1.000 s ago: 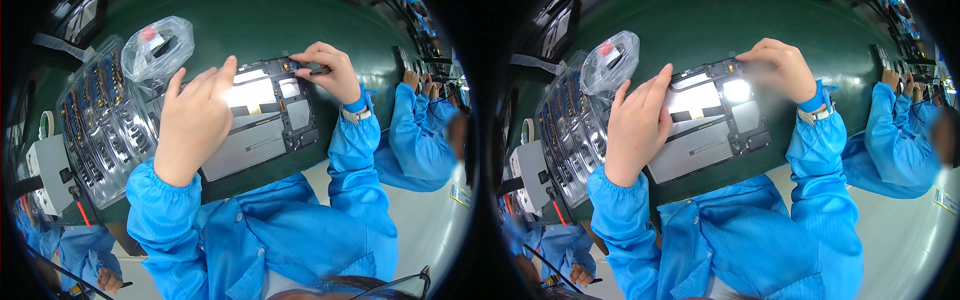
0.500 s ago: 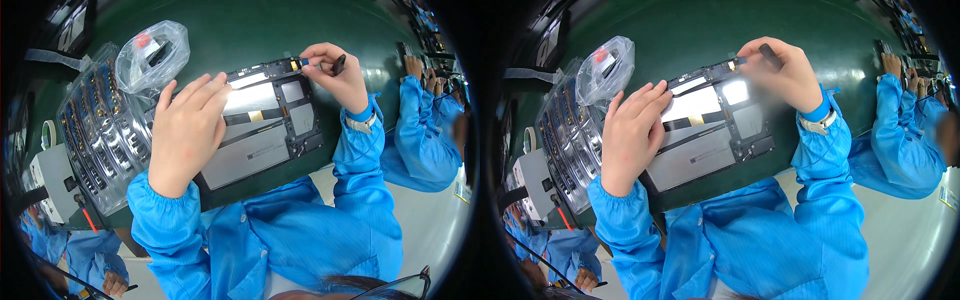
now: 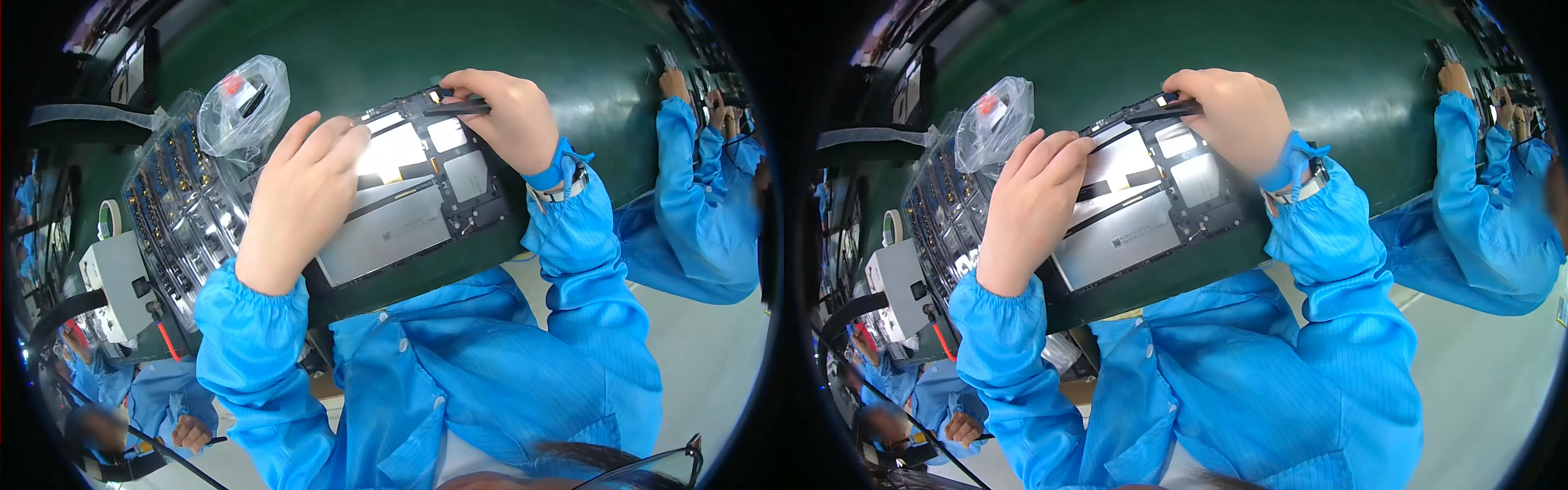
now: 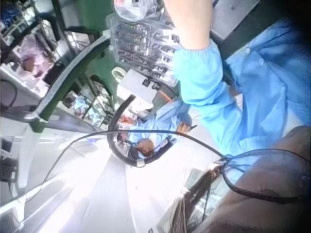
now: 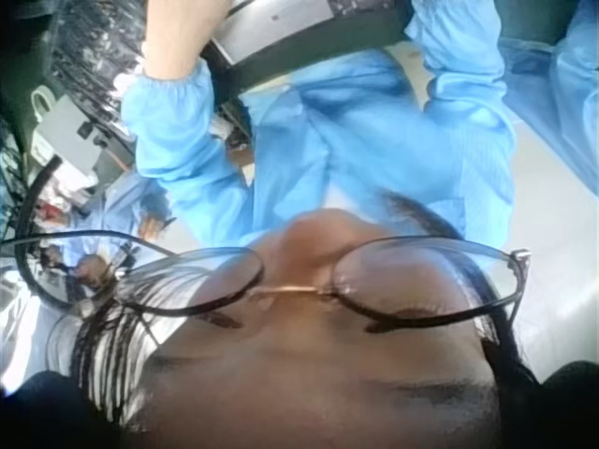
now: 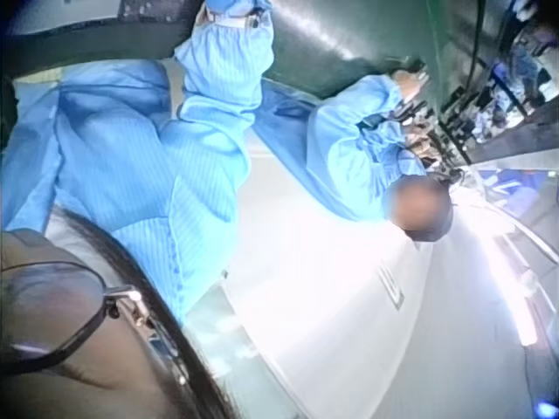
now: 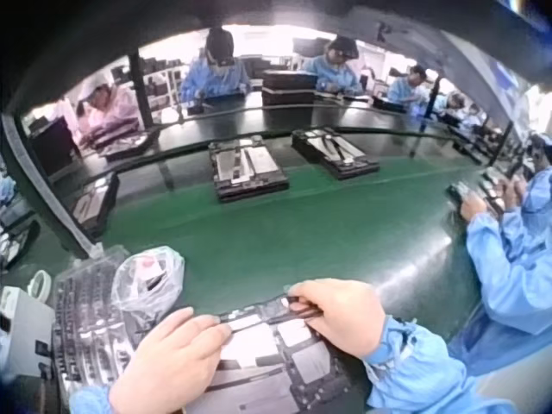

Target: Assembling internal components and attaching the screen to a tablet device on a production line.

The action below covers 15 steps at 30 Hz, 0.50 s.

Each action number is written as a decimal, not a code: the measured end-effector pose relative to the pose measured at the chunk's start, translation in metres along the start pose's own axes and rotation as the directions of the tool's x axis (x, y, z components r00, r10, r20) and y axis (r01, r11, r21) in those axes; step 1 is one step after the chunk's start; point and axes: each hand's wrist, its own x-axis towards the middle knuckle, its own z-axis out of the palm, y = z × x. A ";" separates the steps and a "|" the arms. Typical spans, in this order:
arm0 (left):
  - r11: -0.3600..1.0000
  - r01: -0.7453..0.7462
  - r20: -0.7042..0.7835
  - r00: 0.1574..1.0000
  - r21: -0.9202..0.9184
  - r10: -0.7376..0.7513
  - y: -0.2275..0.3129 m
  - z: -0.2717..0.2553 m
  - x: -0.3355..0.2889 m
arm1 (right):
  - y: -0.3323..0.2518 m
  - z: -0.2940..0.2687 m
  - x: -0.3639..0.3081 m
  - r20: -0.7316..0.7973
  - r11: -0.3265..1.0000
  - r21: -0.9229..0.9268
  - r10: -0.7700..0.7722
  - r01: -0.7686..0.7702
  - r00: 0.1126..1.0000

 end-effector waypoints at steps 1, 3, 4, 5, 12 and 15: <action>0.999 -0.044 0.081 0.996 -0.012 0.044 -0.002 -0.004 0.002 | 0.003 0.002 -0.001 -0.013 1.000 0.006 -0.004 0.004 1.000; 0.996 -0.091 0.162 0.982 -0.021 0.093 -0.002 -0.009 0.008 | 0.005 0.004 0.000 -0.036 1.000 0.014 -0.009 0.009 0.999; 0.995 -0.102 0.191 0.976 -0.019 0.104 -0.001 -0.010 0.011 | 0.006 0.004 0.000 -0.035 1.000 0.021 -0.014 0.015 0.999; 0.993 -0.113 0.219 0.969 -0.018 0.114 0.000 -0.011 0.014 | 0.007 0.004 0.000 -0.034 0.999 0.026 -0.020 0.020 0.999; 0.971 -0.239 0.254 0.941 0.030 0.224 0.003 -0.013 0.039 | 0.013 0.004 0.004 -0.029 0.989 0.149 0.004 0.000 1.000; 0.955 -0.283 0.302 0.921 0.084 0.246 0.004 -0.013 0.035 | 0.010 0.003 0.008 -0.018 0.976 0.216 0.017 -0.012 1.000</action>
